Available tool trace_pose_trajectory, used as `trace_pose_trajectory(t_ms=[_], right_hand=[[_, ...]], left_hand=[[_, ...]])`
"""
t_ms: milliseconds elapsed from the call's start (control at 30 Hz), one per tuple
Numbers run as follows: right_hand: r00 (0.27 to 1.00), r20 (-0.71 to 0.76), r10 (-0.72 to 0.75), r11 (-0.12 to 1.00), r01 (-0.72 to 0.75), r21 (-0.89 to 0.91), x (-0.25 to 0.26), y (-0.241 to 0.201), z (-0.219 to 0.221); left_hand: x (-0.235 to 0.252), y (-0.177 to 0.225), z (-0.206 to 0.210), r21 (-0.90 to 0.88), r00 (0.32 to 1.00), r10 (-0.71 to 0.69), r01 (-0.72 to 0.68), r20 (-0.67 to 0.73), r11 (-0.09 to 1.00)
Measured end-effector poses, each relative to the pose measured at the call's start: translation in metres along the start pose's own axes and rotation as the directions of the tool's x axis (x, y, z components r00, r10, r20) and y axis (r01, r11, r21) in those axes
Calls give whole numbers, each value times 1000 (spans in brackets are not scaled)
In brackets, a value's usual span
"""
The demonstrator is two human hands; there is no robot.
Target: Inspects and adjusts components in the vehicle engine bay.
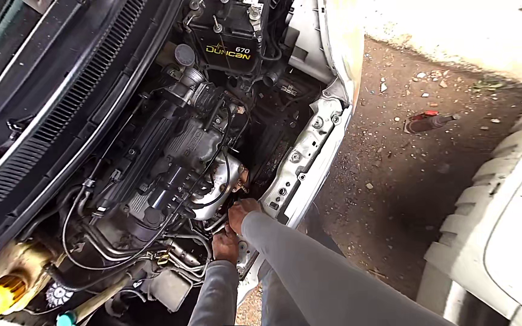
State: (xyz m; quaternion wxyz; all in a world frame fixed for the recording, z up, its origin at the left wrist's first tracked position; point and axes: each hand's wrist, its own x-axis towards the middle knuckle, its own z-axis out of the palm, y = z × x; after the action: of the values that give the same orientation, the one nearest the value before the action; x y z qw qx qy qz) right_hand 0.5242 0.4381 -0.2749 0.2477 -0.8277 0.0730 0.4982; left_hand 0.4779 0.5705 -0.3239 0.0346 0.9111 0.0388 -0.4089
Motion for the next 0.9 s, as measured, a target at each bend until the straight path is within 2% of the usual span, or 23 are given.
trace_pose_trajectory(t_ms=[100,200,333,433,567,633,700,833,900], right_hand=[[998,-37,-55,998,54,-32,-4,6,6],[994,-67,-91,995,88,-38,-11,8,9],[985,-114,-130,989,121,-83,-29,5,8],[985,-97,-142,987,134,-89,-31,4,5],[990,-51,-130,990,127,-60,-17,4,3],[994,-28,-108,993,106,-46,-13,5,-1],[997,2,-78,997,78,-17,-10,3,-1],[1000,-8,-28,997,27,-72,-3,-1,1],[1000,19,-21,994,22,-107,0,-3,-1]], left_hand=[[-3,1,0,-157,997,-71,65,-36,985],[-7,-1,0,-235,994,-94,77,-62,969],[-19,-6,-1,-416,985,-51,-23,-167,909],[-24,-5,-3,-449,977,-62,-37,-204,893],[-12,-9,-6,-396,994,-44,-1,-104,918],[-5,-12,-10,-422,996,57,-81,-69,903],[4,-26,-19,-496,988,153,-121,24,860],[33,-65,-32,-565,940,196,-3,280,825],[39,-81,-28,-588,920,212,24,330,808]])
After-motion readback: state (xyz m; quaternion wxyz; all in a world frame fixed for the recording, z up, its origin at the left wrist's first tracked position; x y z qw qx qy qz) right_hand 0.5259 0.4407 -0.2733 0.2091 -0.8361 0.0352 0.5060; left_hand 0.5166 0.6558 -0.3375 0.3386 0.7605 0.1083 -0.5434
